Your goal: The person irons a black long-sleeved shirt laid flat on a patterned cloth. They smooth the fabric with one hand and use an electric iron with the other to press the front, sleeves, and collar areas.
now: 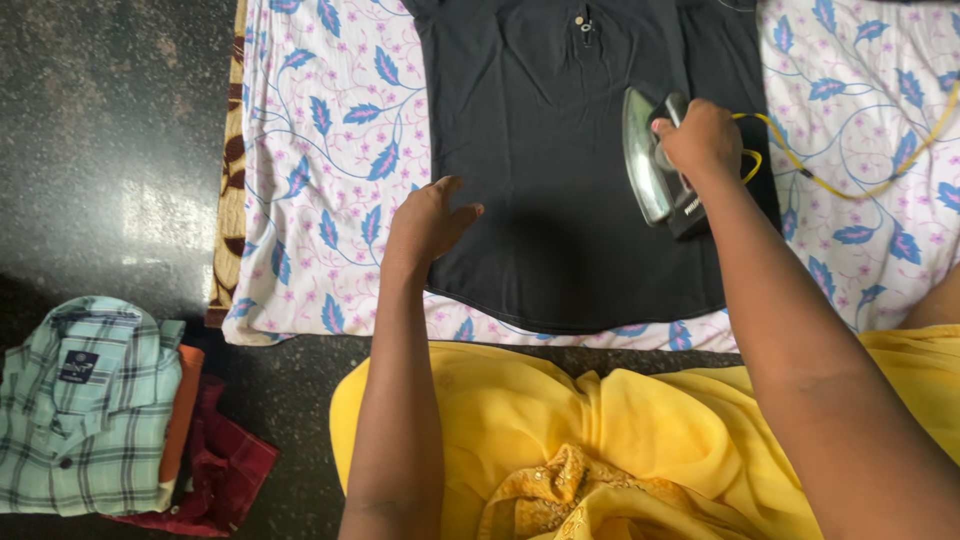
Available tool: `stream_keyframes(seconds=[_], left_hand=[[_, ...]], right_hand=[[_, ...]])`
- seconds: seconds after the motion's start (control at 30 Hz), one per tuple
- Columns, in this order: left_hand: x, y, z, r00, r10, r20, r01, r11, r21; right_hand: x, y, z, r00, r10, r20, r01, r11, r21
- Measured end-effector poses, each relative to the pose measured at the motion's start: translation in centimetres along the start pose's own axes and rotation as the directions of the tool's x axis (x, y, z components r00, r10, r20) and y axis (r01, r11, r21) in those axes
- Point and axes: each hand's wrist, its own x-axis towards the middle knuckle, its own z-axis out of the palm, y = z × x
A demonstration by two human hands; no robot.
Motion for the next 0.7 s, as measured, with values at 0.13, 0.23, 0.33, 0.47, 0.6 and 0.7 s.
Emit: stream_keyframes(seconds=[0.13, 0.23, 0.33, 0.47, 0.6, 0.7], left_hand=[[0.9, -1.2, 0.8, 1.000, -0.009, -0.018, 0.009, 0.999, -0.032], [1.7, -1.7, 1.4, 0.998, -0.016, -0.054, 0.013, 0.998, -0.059], [2.0, -2.1, 1.8, 0.986, -0.031, -0.167, 0.018, 0.997, -0.075], [1.8, -1.9, 1.5, 0.927, -0.148, -0.344, 0.096, 0.982, -0.165], [1.0, -1.4, 0.9, 0.895, -0.181, -0.407, 0.093, 0.970, -0.225], [0.7, -0.9, 0.3, 0.877, -0.206, -0.433, 0.088, 0.957, -0.277]], right_hand=[[0.8, -3.8, -0.2, 0.986, 0.150, 0.076, -0.159, 0.978, 0.138], [-0.9, -8.2, 0.4, 0.991, 0.041, 0.127, -0.057, 0.990, 0.126], [-4.6, -12.6, 2.4, 0.980, -0.143, 0.141, 0.126, 0.985, 0.121], [-11.3, -17.0, 4.9, 0.904, -0.362, 0.225, 0.356, 0.932, 0.070], [-15.4, -17.9, 5.5, 0.809, -0.494, 0.319, 0.477, 0.868, 0.137], [-14.4, -17.1, 4.7, 0.832, -0.475, 0.287, 0.474, 0.877, 0.077]])
